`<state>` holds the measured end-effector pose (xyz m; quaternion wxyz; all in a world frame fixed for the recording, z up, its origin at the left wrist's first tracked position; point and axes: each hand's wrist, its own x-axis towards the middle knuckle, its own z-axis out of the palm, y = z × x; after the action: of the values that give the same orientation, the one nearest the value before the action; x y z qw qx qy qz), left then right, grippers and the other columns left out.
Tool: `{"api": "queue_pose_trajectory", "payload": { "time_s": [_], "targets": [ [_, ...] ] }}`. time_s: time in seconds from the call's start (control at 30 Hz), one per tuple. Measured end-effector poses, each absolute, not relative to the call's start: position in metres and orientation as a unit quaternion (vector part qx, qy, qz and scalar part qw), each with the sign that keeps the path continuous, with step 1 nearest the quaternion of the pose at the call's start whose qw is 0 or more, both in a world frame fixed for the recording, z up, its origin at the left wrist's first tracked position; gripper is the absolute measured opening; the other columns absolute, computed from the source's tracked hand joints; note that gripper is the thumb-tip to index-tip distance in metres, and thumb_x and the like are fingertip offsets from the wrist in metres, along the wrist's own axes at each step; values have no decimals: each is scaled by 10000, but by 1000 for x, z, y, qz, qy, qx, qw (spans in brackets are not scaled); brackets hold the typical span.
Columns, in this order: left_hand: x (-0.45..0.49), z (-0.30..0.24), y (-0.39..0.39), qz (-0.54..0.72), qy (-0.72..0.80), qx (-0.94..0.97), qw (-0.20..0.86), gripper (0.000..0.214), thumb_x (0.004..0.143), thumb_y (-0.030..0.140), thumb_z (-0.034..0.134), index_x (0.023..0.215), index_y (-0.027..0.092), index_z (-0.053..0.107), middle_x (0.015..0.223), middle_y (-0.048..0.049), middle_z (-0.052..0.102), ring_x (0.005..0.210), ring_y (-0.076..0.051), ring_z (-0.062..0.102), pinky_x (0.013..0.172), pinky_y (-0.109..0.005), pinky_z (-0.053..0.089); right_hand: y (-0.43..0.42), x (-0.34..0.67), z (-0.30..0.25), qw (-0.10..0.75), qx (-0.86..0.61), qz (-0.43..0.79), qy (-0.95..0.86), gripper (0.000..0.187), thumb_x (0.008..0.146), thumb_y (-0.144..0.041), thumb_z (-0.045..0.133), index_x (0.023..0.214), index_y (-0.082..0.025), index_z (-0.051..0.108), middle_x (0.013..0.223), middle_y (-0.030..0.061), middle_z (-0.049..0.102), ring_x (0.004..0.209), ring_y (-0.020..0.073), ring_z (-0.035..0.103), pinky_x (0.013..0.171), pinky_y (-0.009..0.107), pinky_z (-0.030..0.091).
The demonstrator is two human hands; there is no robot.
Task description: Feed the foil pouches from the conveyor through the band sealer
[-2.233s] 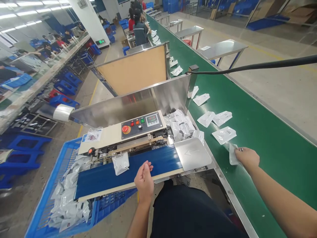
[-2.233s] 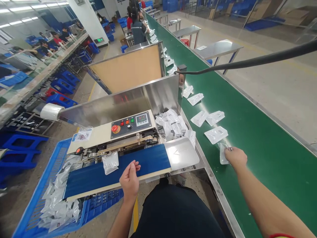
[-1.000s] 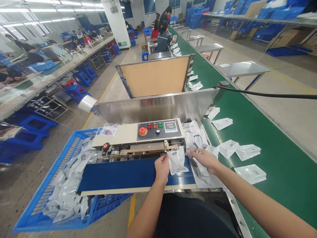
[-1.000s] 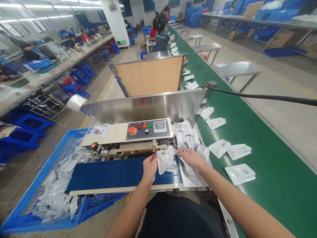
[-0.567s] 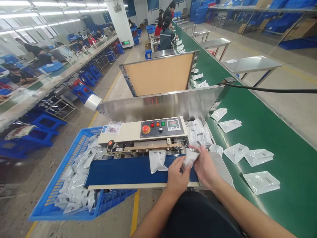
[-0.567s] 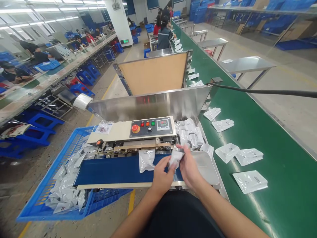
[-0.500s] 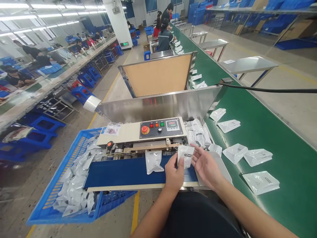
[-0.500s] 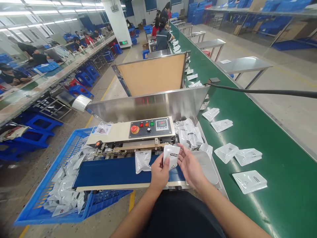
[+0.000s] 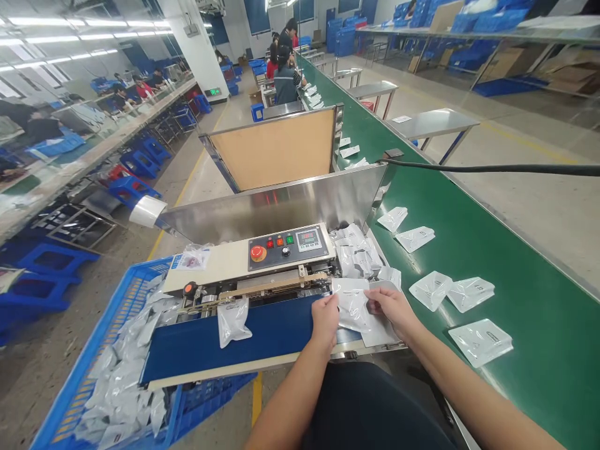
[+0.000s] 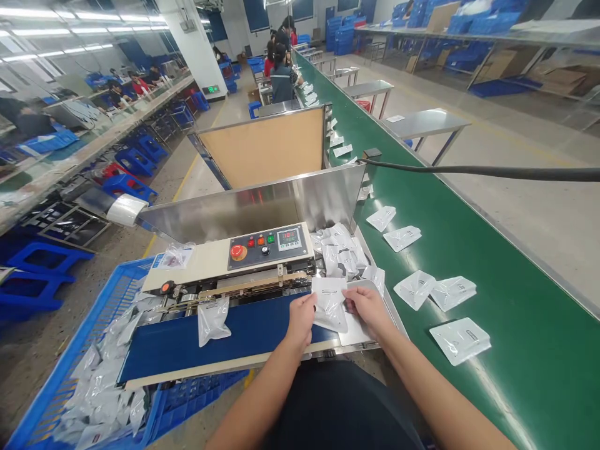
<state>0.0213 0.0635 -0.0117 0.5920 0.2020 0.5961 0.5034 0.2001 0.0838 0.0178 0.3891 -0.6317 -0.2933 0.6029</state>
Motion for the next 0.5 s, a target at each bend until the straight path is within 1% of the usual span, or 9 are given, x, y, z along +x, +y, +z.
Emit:
{"api": "queue_pose_trajectory", "payload": {
  "time_s": [0.07, 0.17, 0.23, 0.3, 0.33, 0.37, 0.43, 0.47, 0.5],
  "targets": [
    [25, -18, 73, 507, 603, 151, 597, 425, 647, 540, 920, 684, 136, 790, 624, -41, 681, 658, -223, 655, 656, -315, 503, 99, 197, 15, 378, -644, 609, -268, 427, 627, -448, 996, 658, -186, 660, 612, -4, 589, 553, 110, 501, 519, 247, 446],
    [18, -23, 81, 526, 608, 136, 580, 439, 644, 541, 902, 762, 124, 833, 688, -65, 738, 678, -227, 686, 661, -314, 508, 117, 177, 18, 347, -648, 611, -295, 350, 704, -377, 957, 662, -184, 668, 624, 13, 616, 547, 109, 527, 519, 237, 476],
    [6, -25, 80, 542, 611, 129, 563, 466, 643, 544, 907, 814, 115, 851, 755, -86, 777, 728, -239, 717, 695, -323, 529, 121, 165, 22, 316, -645, 615, -326, 352, 742, -403, 945, 665, -182, 682, 609, 21, 624, 539, 113, 531, 515, 237, 473],
    [-10, -27, 74, 559, 617, 128, 539, 483, 653, 540, 924, 862, 109, 860, 839, -111, 811, 811, -266, 750, 753, -345, 562, 119, 168, 23, 304, -636, 613, -357, 386, 778, -511, 919, 727, -182, 725, 606, 26, 633, 538, 130, 536, 509, 249, 457],
    [-18, -28, 69, 567, 624, 131, 522, 480, 672, 532, 927, 888, 109, 863, 889, -125, 825, 867, -285, 765, 790, -362, 579, 115, 179, 22, 311, -639, 598, -372, 421, 799, -582, 888, 780, -184, 750, 627, 34, 652, 552, 146, 550, 522, 264, 462],
    [-26, -28, 63, 571, 636, 138, 501, 464, 698, 515, 927, 920, 113, 865, 948, -137, 837, 935, -304, 775, 837, -379, 595, 110, 196, 19, 325, -651, 566, -388, 463, 823, -645, 843, 843, -188, 771, 674, 48, 685, 585, 168, 579, 557, 288, 485],
    [-43, -28, 47, 570, 674, 158, 442, 417, 770, 472, 906, 1013, 135, 867, 1096, -152, 846, 1089, -335, 776, 956, -414, 605, 96, 248, 9, 350, -718, 446, -403, 528, 880, -710, 735, 970, -193, 794, 838, 97, 758, 720, 237, 664, 701, 366, 550],
    [-52, -27, 38, 566, 698, 170, 404, 407, 806, 456, 889, 1076, 152, 863, 1173, -152, 840, 1158, -342, 766, 1018, -429, 596, 87, 281, 1, 354, -768, 365, -390, 529, 898, -694, 705, 1026, -189, 795, 969, 135, 782, 845, 288, 704, 815, 423, 566],
    [-61, -26, 28, 563, 721, 181, 362, 417, 846, 455, 863, 1148, 167, 853, 1235, -150, 828, 1205, -344, 757, 1070, -443, 584, 75, 316, -8, 344, -825, 283, -348, 531, 912, -662, 687, 1106, -178, 785, 1074, 178, 780, 980, 351, 715, 909, 484, 555]
  ]
}}
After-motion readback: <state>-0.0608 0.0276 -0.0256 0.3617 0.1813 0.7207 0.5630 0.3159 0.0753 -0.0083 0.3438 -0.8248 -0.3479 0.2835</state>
